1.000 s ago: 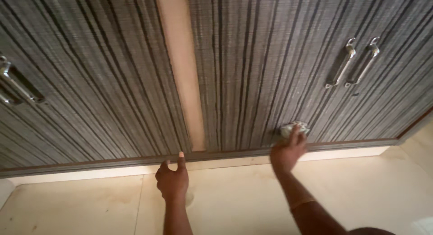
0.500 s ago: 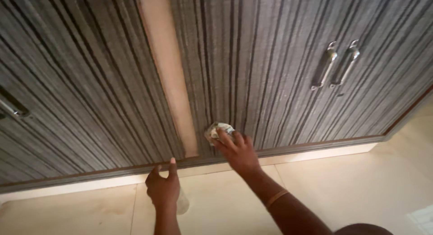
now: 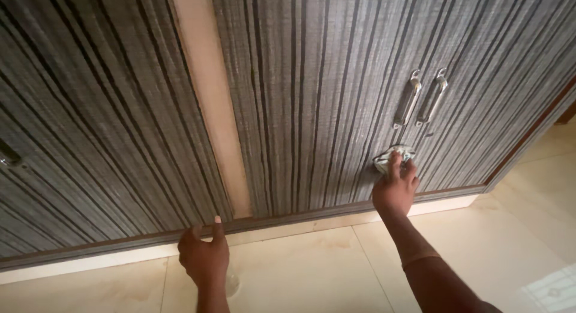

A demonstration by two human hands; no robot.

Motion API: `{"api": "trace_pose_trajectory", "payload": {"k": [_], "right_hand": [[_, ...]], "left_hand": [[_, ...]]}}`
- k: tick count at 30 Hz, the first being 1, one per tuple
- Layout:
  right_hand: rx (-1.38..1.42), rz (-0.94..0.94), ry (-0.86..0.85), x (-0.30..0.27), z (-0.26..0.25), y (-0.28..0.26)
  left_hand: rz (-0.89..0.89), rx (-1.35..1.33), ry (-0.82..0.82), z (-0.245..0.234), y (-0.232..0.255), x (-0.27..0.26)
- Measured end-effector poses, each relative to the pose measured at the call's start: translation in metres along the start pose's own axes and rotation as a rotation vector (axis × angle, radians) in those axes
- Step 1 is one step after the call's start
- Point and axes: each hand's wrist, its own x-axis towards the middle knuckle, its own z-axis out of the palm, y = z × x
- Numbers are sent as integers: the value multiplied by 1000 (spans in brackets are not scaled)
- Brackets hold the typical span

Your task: The person wipes the surface of a striped cabinet door with a cloth. They periodically pick up a bottle from the floor and pour liquid onto the cloth before resuming wiping.

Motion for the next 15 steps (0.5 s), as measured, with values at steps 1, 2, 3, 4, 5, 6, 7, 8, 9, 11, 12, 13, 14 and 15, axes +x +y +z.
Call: {"api": "trace_pose_trajectory", "payload": {"k": [1, 2, 3, 4, 5, 6, 7, 8, 9, 11, 12, 13, 14, 15], "right_hand": [[53, -21, 30, 0, 6, 6], [66, -36, 66, 0, 13, 9], [78, -50, 101, 0, 20, 9], [90, -63, 128, -3, 26, 8], [127, -75, 153, -5, 29, 5], [165, -88, 178, -9, 32, -2], [204, -101, 204, -12, 34, -11], [179, -81, 151, -15, 33, -21], [154, -62, 99, -18, 32, -33], [107, -74, 13, -28, 30, -56], [86, -107, -21, -35, 30, -68], [66, -139, -55, -39, 32, -79], [33, -355, 79, -48, 34, -88], [-3, -571, 212, -55, 36, -97]], "left_hand": [[78, 5, 49, -4, 7, -2], [150, 8, 101, -7, 12, -6], [241, -71, 78, -7, 21, -8], [328, -144, 55, -4, 29, -10], [416, -218, 33, -2, 36, -14], [571, -157, 75, 4, 45, -18], [726, -93, 114, 8, 54, -22], [710, -71, -1, 11, 61, -26], [692, -49, -116, 15, 71, -29], [664, 7, -293, 16, 83, -32], [656, 42, -355, 16, 88, -32], [647, 78, -416, 16, 93, -31], [643, 81, -429, 17, 95, -31], [639, 85, -442, 19, 96, -30]]}}
